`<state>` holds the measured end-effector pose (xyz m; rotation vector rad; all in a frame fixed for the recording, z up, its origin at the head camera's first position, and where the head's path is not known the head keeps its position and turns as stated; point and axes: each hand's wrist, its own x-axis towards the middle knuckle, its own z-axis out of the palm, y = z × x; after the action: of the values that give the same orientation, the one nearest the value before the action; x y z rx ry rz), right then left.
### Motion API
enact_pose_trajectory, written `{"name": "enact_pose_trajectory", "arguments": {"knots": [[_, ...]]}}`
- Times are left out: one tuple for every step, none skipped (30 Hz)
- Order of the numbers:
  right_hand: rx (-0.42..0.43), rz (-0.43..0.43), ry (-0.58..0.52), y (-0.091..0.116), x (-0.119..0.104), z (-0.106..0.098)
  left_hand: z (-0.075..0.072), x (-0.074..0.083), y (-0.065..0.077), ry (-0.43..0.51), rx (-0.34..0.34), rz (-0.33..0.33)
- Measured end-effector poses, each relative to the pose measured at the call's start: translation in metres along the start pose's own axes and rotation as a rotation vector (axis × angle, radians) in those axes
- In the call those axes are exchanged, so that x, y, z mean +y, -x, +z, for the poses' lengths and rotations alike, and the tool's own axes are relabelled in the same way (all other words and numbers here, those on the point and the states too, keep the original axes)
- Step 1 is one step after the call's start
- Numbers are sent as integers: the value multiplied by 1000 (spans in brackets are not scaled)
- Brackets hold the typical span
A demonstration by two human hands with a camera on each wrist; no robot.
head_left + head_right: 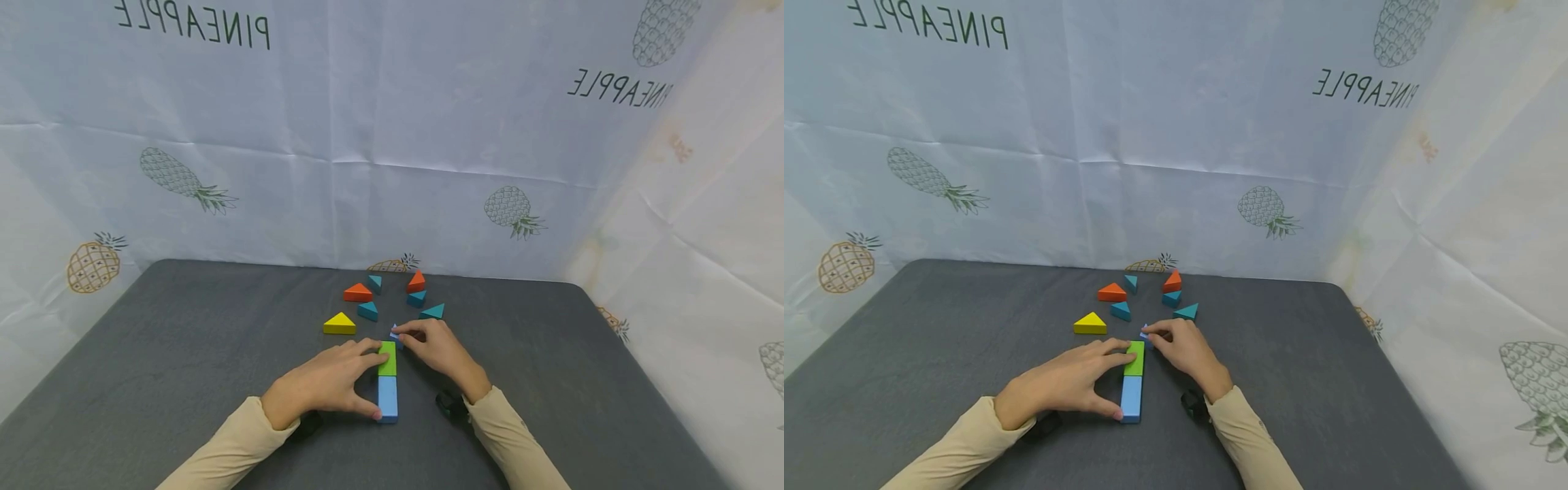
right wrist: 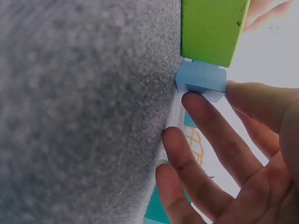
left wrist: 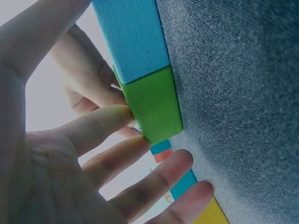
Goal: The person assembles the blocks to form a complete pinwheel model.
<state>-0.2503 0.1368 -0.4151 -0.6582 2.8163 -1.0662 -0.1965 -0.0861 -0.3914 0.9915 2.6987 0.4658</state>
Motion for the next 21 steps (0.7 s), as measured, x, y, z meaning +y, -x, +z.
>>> {"name": "enact_pose_trajectory", "arguments": {"knots": [[1,0,-3,0,0,0,0,0,0,3,1,1],[2,-4,-1,0,0,0,-1,1,0,3,1,2],[4,-5,2,0,0,0,-1,1,0,4,1,2],[7,-5,8,0,0,0,-1,1,0,5,0,2],[9,-3,12,0,0,0,-1,2,0,6,0,1],[10,0,15,0,-1,1,-1,2,0,7,0,-1],[10,2,16,0,-1,0,-1,2,1,6,-1,-2],[9,4,19,0,-2,1,-1,2,1,8,-2,-4],[9,7,21,1,-2,1,-1,1,1,9,-3,-5],[7,4,25,1,-3,1,-1,1,1,10,-5,-6],[3,6,25,1,-3,1,-1,1,1,10,-6,-6],[-1,5,27,1,-3,1,-1,1,1,10,-8,-7],[-5,3,29,1,-3,2,-1,1,1,10,-9,-7],[-8,0,32,1,-3,2,-1,0,1,12,-9,-7],[-10,-7,34,1,-3,2,0,0,1,11,-9,-6],[-14,-13,33,2,-3,2,0,0,1,13,-8,-5],[-17,-16,29,2,-3,2,0,0,1,13,-8,-4],[-18,-24,28,2,-2,2,0,0,1,14,-7,-3],[-19,-33,27,2,-2,2,0,0,1,14,-7,-3],[-19,-42,26,3,-2,2,0,0,1,15,-6,-3],[-21,-50,24,3,-2,2,0,0,1,16,-6,-3]]}}
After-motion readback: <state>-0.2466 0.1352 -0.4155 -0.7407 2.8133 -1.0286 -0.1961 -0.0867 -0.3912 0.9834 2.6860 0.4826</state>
